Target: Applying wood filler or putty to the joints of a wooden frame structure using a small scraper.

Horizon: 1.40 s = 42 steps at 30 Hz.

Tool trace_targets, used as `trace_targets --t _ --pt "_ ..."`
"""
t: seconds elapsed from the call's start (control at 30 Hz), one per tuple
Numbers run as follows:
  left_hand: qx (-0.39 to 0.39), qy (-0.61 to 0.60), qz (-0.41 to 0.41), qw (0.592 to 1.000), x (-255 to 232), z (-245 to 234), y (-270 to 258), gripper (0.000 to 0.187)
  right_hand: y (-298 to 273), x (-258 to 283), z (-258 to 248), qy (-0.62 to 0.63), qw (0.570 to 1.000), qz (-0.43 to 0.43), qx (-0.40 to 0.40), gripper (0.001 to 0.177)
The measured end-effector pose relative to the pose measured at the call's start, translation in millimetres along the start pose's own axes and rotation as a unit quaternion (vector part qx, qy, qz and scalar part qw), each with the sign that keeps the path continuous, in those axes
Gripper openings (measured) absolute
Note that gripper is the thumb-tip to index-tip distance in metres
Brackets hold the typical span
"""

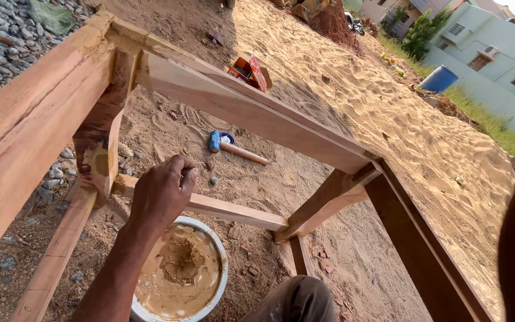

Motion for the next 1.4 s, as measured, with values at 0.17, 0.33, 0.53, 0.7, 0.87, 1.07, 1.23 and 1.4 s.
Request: trace_targets --t 0.17,0.33,0.53,0.7,0.87,1.07,1.23,1.4 --pt "0.022 0.01 -0.017 1.0 -9 -10 2 0.018 -76 50 26 0.486 0.816 0.143 -0.277 0.039" --pt "0.013 0.02 -0.004 1.0 -8 -7 -2 0.019 -253 43 181 0.707 0.413 0.51 -0.262 0.033" --pt "0.037 0.03 -0.049 0.998 -17 -6 2 0.021 -318 25 237 0.706 0.084 0.644 -0.282 0.024" --pt "0.046 0.041 -0.07 0.996 -8 5 4 0.023 -325 -5 264 0.706 0.067 0.629 -0.318 0.022" --pt "0.04 0.047 -0.074 0.995 -5 11 8 0.024 -355 -25 301 0.705 0.155 0.617 -0.313 0.029" --pt "0.092 0.05 -0.107 0.989 5 23 12 0.025 -333 -10 234 0.682 0.366 0.543 -0.325 0.048" --pt "0.075 0.039 -0.083 0.993 12 31 17 0.025 -330 -11 232 0.764 0.271 0.516 -0.277 0.063" --pt "0.068 0.037 -0.082 0.994 8 29 17 0.024 -344 -16 248 0.768 0.106 0.559 -0.294 0.056"
Point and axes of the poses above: each hand's wrist, its own y-axis towards the middle knuckle, its own z-axis out of the palm, x = y × z, the point moved 4 cm from there along y, towards the middle knuckle, and after that the axes turned 11 degrees about z, right-handed, at the moved point
